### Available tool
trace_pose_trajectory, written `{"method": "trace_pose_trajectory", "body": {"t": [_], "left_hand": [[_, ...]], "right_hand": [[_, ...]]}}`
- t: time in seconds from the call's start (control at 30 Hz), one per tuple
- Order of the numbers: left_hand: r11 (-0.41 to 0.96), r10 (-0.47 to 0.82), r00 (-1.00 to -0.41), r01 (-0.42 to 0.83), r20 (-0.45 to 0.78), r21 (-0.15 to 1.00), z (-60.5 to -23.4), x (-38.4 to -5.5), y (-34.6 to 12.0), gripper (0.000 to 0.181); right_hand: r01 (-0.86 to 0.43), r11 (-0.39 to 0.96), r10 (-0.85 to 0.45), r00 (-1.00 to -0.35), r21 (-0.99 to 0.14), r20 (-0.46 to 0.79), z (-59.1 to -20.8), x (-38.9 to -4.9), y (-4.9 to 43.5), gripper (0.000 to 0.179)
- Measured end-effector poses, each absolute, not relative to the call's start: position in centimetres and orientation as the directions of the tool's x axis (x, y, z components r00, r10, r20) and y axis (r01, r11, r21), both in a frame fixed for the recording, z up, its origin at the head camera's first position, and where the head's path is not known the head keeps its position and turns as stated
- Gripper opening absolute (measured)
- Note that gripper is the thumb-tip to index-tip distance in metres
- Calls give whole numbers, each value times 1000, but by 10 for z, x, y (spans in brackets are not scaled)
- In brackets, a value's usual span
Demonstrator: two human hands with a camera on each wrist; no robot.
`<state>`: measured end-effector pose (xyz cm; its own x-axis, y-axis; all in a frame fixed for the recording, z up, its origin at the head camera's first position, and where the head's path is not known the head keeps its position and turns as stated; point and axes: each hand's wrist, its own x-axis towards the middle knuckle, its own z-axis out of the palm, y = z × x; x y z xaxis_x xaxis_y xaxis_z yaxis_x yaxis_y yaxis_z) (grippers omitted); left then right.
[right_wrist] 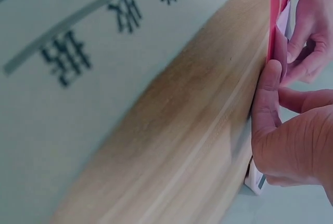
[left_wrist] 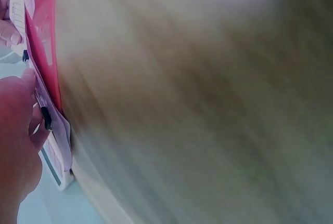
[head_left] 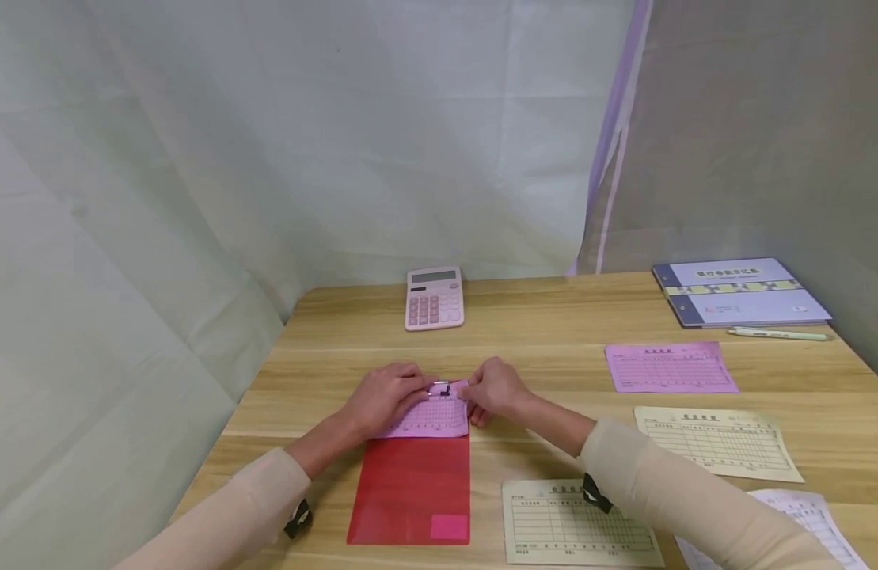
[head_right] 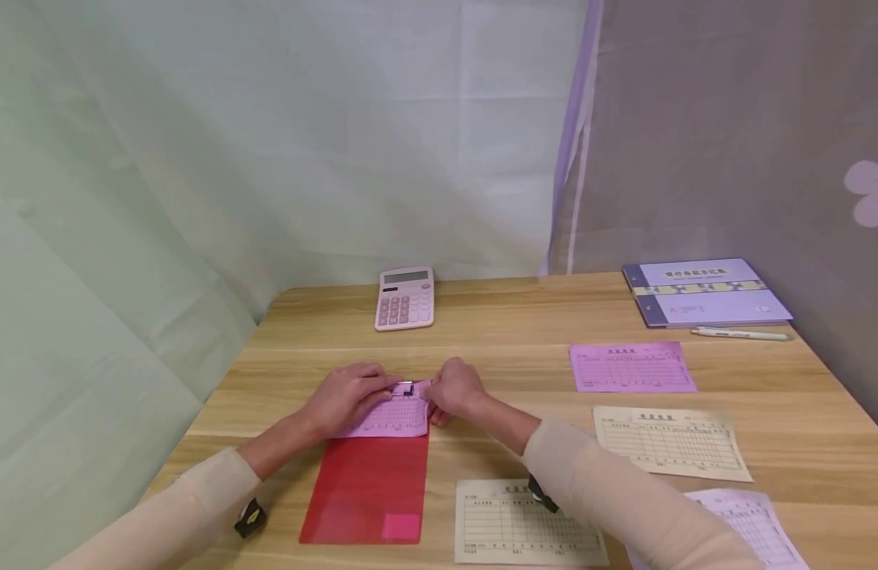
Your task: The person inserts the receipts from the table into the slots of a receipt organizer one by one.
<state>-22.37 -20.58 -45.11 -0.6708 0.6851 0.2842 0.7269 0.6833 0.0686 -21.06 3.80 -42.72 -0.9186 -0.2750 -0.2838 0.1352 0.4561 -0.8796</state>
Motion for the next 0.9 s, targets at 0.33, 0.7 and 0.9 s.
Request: {"method": "trace_pose_trajectory", "body": {"t": [0.33,0.7,0.9], "left_hand": [[719,644,-730,680,227,145,-447,-223,-205,31],[740,580,-794,606,182,292,-446,-227,-206,30],[705,578,-790,610,204,363,-448,-231,-207,30]], "right_hand": [[-2,546,-314,-927,-837,-203,-406,-219,57,12],[-152,559,-350,-934,-815,-66,-356,-229,124,27],[-181,521,-390,-920,-834,-44,-341,-210,162,36]]}}
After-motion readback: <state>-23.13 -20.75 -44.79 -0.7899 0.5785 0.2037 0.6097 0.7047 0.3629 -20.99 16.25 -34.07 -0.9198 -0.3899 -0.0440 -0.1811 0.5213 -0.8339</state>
